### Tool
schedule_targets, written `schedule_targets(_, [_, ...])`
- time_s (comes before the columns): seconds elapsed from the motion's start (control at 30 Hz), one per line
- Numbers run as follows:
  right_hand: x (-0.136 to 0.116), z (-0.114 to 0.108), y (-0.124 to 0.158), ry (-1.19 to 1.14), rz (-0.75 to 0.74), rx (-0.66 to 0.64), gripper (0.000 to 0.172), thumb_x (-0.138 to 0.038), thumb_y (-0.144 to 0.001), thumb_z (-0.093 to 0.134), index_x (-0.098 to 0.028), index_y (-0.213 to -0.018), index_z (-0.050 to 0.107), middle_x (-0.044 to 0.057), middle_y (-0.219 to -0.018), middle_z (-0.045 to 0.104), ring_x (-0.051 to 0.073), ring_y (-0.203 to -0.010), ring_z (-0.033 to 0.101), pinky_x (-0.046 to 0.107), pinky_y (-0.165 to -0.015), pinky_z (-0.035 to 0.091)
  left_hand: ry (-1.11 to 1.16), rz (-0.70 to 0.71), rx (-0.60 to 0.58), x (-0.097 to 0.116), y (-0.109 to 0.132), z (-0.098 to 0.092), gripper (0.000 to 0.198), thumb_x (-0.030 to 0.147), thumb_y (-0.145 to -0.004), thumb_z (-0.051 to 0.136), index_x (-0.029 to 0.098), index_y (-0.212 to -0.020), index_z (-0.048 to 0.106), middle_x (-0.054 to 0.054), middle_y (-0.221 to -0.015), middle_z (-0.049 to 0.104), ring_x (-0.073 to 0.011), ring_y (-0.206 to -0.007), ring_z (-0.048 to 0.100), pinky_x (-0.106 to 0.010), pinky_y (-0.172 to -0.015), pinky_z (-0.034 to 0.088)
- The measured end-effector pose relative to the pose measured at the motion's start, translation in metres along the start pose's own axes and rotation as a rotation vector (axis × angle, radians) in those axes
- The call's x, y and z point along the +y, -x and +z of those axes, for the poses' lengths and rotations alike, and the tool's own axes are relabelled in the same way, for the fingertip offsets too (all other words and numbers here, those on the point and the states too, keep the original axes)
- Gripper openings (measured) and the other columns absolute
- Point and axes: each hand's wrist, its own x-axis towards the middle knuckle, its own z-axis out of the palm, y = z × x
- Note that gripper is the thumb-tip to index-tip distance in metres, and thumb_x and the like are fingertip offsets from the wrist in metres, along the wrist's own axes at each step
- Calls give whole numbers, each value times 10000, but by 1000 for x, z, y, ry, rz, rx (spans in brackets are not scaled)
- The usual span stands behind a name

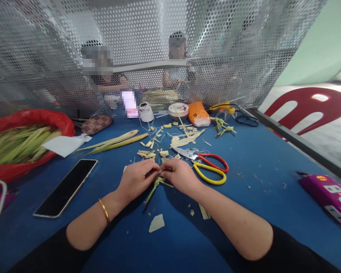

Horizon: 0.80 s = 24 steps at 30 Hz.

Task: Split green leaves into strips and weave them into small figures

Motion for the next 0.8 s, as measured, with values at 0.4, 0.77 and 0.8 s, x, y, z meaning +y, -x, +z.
schedule_targets(0.4, [2,-1,-2,-218,45,-58,235,-129,-732,546,-207,-918,667,5,-826,628,137,-686,585,268,-680,453,170,-97,42,-1,-2,1,105,205,-859,555,210,-839,659,-17,-862,694,-153,-801,620,-249,-716,418])
schedule_targets(0.77, [-3,-7,-2,-97,80,-69,105,-164,-751,544,-202,-704,630,-7,-656,633,163,-661,625,278,-649,438,202,-111,34,-4,-3,3,91,210,-854,578,210,-806,655,11,-817,681,-136,-769,607,-235,-685,402])
schedule_targets(0.8, [-3,-9,-3,-102,94,-86,109,-152,-744,538,-204,-709,627,-3,-661,647,167,-665,626,282,-652,439,208,-111,26,-5,-3,3,92,211,-854,577,211,-805,654,13,-812,679,-136,-763,605,-235,-681,401])
